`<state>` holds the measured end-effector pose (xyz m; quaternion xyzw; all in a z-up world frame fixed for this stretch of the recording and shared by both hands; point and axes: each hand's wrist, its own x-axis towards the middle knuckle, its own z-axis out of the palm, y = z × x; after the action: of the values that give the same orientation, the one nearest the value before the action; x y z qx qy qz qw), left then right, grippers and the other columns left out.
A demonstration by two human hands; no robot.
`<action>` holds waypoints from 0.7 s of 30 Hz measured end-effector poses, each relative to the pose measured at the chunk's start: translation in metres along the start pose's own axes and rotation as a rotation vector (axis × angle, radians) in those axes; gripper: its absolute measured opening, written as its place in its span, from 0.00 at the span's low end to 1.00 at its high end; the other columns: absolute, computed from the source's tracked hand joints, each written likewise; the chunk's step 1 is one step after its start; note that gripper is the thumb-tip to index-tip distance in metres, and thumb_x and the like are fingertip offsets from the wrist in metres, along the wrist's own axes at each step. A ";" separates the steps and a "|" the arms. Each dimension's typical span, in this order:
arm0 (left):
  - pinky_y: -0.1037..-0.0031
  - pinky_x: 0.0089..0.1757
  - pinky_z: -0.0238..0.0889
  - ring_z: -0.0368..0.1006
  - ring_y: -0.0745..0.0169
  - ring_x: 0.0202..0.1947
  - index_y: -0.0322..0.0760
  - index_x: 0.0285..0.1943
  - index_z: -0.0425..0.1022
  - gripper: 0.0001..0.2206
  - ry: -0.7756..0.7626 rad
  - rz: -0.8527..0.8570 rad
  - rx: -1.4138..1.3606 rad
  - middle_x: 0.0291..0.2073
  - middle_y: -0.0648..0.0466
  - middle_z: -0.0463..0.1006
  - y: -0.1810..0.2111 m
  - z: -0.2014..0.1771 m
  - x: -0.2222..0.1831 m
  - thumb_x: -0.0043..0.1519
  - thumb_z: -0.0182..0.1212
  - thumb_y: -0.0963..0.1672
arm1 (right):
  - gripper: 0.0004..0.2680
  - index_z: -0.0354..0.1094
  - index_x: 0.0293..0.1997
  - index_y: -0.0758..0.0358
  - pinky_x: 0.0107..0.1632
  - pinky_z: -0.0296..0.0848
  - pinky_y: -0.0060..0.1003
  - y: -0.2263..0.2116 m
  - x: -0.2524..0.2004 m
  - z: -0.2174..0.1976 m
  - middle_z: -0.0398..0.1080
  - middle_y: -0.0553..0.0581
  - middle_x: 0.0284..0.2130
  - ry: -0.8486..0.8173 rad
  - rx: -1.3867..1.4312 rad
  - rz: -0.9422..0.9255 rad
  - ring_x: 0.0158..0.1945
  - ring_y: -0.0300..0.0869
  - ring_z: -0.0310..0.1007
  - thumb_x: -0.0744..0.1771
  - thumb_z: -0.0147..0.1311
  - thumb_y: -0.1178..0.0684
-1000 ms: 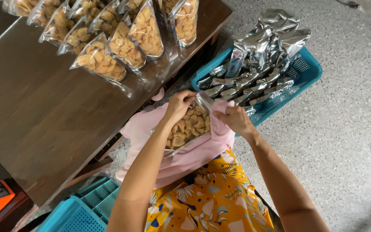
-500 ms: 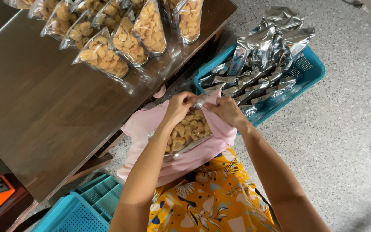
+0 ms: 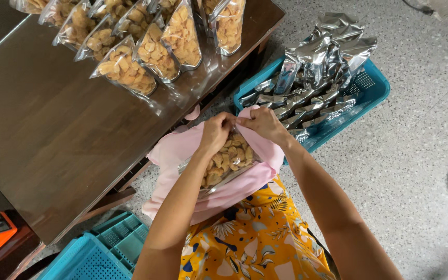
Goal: The person repeatedly picks up small transparent bags filled with snacks, wipes them with a pink cloth, and places them on a table. The person also handles empty silver foil bags, wiping them and placing them into a blue basket.
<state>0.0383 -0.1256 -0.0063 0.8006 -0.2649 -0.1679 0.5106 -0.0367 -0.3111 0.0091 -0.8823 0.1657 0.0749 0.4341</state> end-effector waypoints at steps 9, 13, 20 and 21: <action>0.69 0.37 0.70 0.80 0.57 0.33 0.34 0.45 0.79 0.07 0.016 -0.167 0.021 0.34 0.46 0.84 -0.012 -0.003 0.000 0.63 0.63 0.43 | 0.12 0.77 0.45 0.58 0.30 0.83 0.39 0.049 -0.087 -0.011 0.80 0.61 0.31 -0.288 0.071 0.159 0.26 0.42 0.82 0.67 0.54 0.42; 0.69 0.40 0.71 0.80 0.54 0.38 0.32 0.50 0.77 0.20 -0.108 -0.266 0.051 0.43 0.44 0.82 -0.008 0.001 0.009 0.60 0.64 0.53 | 0.08 0.77 0.45 0.60 0.36 0.80 0.44 0.080 -0.125 -0.048 0.80 0.59 0.33 -0.220 0.309 0.082 0.29 0.46 0.79 0.67 0.53 0.51; 0.63 0.48 0.71 0.78 0.43 0.49 0.23 0.54 0.72 0.39 -0.126 -0.251 0.195 0.47 0.34 0.79 0.016 0.011 0.018 0.52 0.69 0.62 | 0.08 0.72 0.53 0.63 0.56 0.75 0.42 0.082 -0.117 -0.056 0.73 0.55 0.43 0.034 1.253 -0.048 0.48 0.42 0.73 0.69 0.55 0.58; 0.63 0.47 0.72 0.80 0.44 0.47 0.25 0.55 0.71 0.38 -0.155 -0.317 0.176 0.44 0.34 0.81 0.019 0.011 0.017 0.52 0.68 0.61 | 0.09 0.71 0.55 0.63 0.55 0.74 0.43 0.076 -0.113 -0.053 0.72 0.55 0.44 0.035 1.232 -0.103 0.49 0.42 0.72 0.69 0.56 0.58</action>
<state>0.0420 -0.1499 0.0061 0.8585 -0.1878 -0.2835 0.3840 -0.1703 -0.3706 0.0168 -0.4775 0.1427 -0.0702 0.8641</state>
